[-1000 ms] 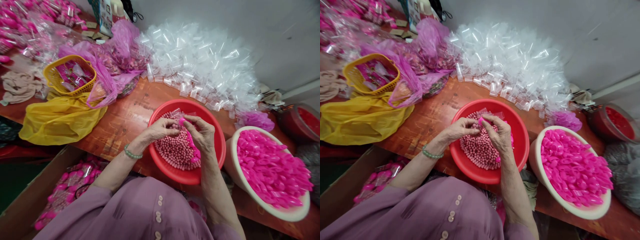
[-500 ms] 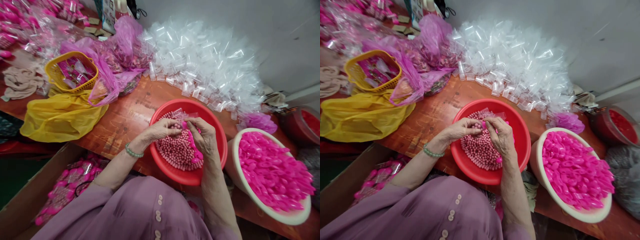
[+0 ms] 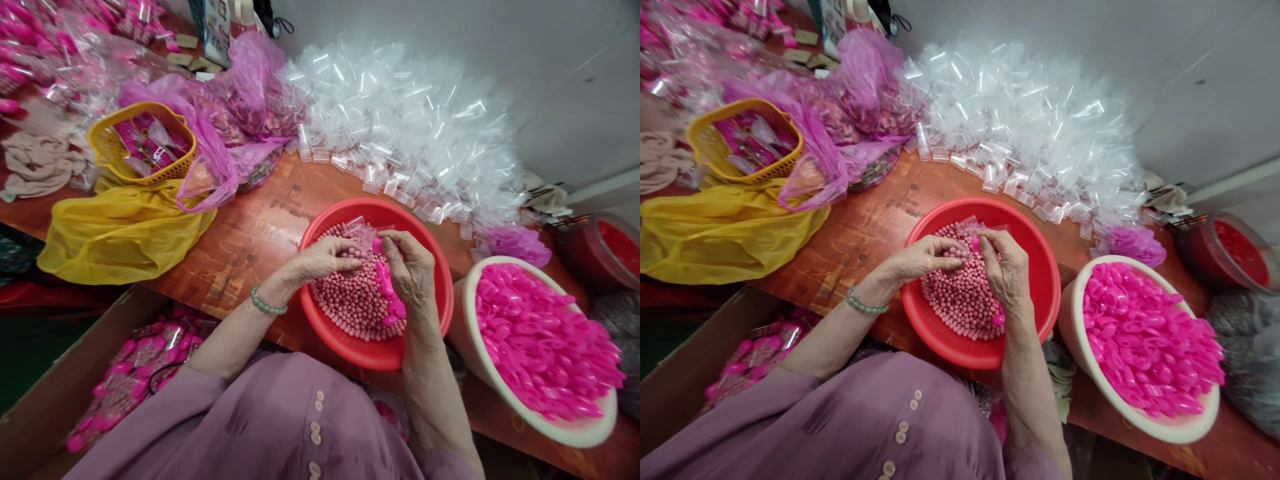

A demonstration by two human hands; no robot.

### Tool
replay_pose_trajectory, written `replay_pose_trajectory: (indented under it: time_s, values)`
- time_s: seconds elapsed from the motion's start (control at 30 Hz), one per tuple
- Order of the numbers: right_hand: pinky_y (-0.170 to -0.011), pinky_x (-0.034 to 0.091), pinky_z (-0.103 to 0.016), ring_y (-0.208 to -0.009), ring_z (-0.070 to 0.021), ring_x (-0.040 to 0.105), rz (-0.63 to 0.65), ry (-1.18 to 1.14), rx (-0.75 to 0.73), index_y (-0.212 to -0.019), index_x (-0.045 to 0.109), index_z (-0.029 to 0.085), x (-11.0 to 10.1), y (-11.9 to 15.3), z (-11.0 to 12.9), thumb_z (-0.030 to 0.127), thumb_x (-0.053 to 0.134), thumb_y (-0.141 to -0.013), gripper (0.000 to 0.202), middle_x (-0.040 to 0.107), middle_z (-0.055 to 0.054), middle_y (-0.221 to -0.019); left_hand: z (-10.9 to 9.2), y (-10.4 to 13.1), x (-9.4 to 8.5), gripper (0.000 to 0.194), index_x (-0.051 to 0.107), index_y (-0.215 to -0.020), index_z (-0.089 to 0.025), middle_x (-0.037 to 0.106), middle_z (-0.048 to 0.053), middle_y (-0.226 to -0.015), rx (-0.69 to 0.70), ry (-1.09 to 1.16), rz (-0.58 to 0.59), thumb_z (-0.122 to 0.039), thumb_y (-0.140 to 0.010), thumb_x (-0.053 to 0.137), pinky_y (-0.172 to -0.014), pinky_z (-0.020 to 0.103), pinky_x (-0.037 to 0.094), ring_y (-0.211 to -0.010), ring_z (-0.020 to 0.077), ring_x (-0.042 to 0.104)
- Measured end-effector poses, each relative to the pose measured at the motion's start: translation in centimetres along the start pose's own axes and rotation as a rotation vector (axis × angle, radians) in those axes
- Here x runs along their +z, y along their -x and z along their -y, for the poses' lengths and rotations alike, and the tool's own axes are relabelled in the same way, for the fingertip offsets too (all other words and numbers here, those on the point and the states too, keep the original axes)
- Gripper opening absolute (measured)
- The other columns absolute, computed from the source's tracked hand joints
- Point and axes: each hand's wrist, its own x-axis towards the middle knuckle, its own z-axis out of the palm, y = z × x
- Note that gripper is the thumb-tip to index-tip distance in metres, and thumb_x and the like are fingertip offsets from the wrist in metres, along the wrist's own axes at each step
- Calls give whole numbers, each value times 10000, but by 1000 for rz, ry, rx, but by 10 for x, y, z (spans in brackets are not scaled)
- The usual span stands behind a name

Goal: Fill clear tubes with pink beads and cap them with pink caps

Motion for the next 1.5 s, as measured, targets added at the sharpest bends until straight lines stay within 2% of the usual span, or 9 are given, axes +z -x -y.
replay_pose_trajectory:
  time_s: [0.27,0.43,0.57,0.7,0.9,1.03,1.17,1.3,1.5]
  values:
    - [-826,544,-342,-868,-186,696,111,-51,-36,-958,710,247,2,-3,3,291,575,-935,144,756,-30,-943,2,-2,0,129,602,-746,-113,515,-43,-669,-12,-45,32,-163,-752,720,-666,244,429,-621,61,498]
    - [-800,551,-329,-819,-177,697,147,-123,102,-949,731,244,-2,-2,2,303,595,-920,152,753,-7,-871,1,-1,0,168,598,-750,-118,513,-42,-681,-3,-47,36,-207,-734,739,-650,235,427,-625,60,493]
    - [-815,557,-336,-828,-181,702,96,-130,122,-935,740,236,1,0,2,318,610,-903,157,759,-11,-861,-1,0,2,200,594,-740,-119,521,-38,-692,22,-70,-8,-234,-720,756,-653,227,434,-648,65,509]
    - [-803,570,-344,-837,-188,711,26,-122,108,-950,740,231,7,1,1,335,620,-901,167,773,-31,-902,-1,-1,2,173,578,-711,-120,500,-47,-659,16,-61,6,-198,-731,731,-629,226,416,-613,59,481]
    - [-798,570,-334,-822,-178,706,34,-130,98,-941,741,223,10,0,-1,339,634,-899,164,763,-29,-878,0,0,0,193,566,-698,-117,505,-41,-647,10,-40,26,-206,-732,734,-617,233,394,-596,61,483]
    - [-723,560,-308,-735,-153,676,31,-261,208,-933,746,228,5,0,-1,356,688,-865,156,738,-6,-816,-2,0,0,214,602,-747,-105,546,-23,-671,16,-5,26,-258,-746,752,-643,247,420,-614,70,515]
    - [-694,561,-295,-696,-137,654,-39,-374,332,-897,748,222,3,0,1,355,744,-822,152,725,0,-801,-1,-2,1,154,640,-831,-100,575,-23,-718,26,-54,-71,-187,-750,738,-650,232,422,-639,64,525]
    - [-744,567,-310,-735,-145,676,-175,-438,326,-887,751,219,13,0,4,348,792,-773,177,742,-5,-822,1,-4,1,136,642,-830,-102,601,-16,-774,36,-41,-61,-117,-733,737,-764,245,458,-737,73,564]
    - [-755,560,-303,-768,-151,686,-221,-454,298,-863,751,218,31,0,13,345,803,-757,174,758,-3,-821,3,-2,0,203,608,-829,-121,580,-28,-747,41,47,-26,-176,-726,774,-750,251,454,-715,76,559]
